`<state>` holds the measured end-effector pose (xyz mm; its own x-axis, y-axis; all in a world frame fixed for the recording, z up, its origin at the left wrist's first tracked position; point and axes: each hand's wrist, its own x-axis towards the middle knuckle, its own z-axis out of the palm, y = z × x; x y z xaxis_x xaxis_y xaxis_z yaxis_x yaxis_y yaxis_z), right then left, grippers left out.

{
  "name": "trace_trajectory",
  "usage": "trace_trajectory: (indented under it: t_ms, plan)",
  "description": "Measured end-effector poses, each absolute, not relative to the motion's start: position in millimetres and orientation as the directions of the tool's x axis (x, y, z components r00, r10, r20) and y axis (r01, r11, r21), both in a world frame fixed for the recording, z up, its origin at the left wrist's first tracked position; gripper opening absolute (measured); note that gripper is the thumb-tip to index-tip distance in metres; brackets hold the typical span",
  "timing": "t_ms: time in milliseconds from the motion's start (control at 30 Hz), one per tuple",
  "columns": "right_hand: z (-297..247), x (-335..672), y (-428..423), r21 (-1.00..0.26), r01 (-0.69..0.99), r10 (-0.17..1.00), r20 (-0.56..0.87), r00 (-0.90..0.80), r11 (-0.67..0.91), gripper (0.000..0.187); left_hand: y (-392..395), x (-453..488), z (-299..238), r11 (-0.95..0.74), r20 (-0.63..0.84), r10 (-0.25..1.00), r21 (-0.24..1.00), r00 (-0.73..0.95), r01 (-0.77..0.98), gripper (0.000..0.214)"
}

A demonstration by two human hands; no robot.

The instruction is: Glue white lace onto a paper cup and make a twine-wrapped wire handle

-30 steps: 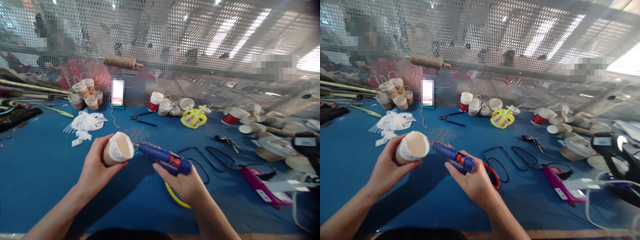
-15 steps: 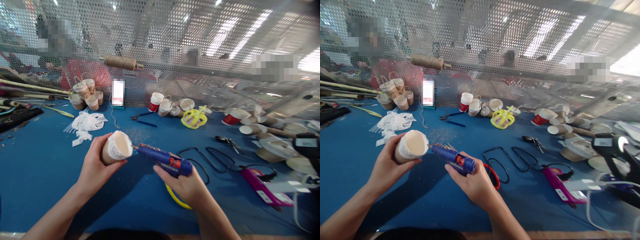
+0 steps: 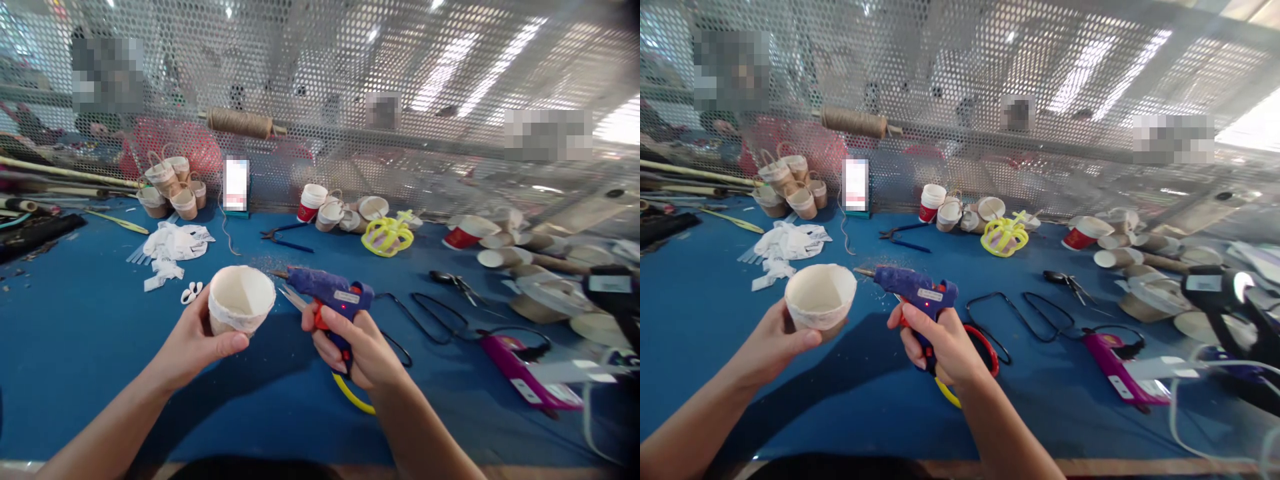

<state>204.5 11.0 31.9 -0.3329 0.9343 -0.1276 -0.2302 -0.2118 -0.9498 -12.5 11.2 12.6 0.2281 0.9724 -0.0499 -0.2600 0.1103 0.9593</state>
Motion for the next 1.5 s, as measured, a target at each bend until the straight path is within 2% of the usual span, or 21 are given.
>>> trace_trajectory:
  t_ms: [233,367,500,767,967,1133,1267,1433,1500]
  plan:
    - [28.6,200.9,8.3,-0.973,-0.158,0.944,-0.111,-0.31,-0.166,0.034,11.0,-12.5,14.0,0.082,-0.03,0.978,0.966,0.208,-0.247,0.066]
    - [29.7,206.0,10.0,-0.998,0.028,0.954,-0.054,-0.294,-0.048,0.03,12.3,-13.2,15.5,0.013,0.021,0.983,0.983,0.184,-0.182,0.063]
    - [30.9,211.2,11.6,-0.984,0.18,0.954,-0.057,-0.293,-0.004,0.031,14.1,-12.7,16.9,-0.004,0.028,0.984,0.99,0.174,-0.14,0.06]
    - [42.3,215.6,10.7,-0.939,0.341,0.955,-0.135,-0.264,-0.038,0.03,15.0,-13.6,19.1,0.018,-0.001,0.976,0.997,0.218,-0.076,0.059]
    - [50.8,222.0,10.2,-0.877,0.47,0.948,-0.227,-0.222,-0.1,0.029,14.0,-10.1,22.6,-0.084,0.053,0.977,0.986,0.207,0.145,0.06]
    - [51.9,224.6,10.6,-0.889,0.448,0.958,-0.201,-0.203,-0.092,0.03,14.7,-10.5,22.6,-0.136,0.089,0.97,0.97,0.226,0.2,0.06]
    - [51.6,224.8,12.3,-0.907,0.416,0.96,-0.173,-0.221,-0.068,0.029,15.5,-13.6,21.6,-0.094,0.054,0.957,0.988,0.285,0.127,0.06]
    - [50.0,228.6,14.0,-0.882,0.463,0.936,-0.233,-0.263,-0.09,0.027,16.4,-17.0,18.6,-0.021,0.01,0.935,0.999,0.355,0.025,0.06]
    - [49.8,230.2,13.8,-0.896,0.434,0.929,-0.235,-0.285,-0.094,0.026,16.5,-18.1,17.7,-0.003,0.0,0.925,1.0,0.38,0.008,0.062]
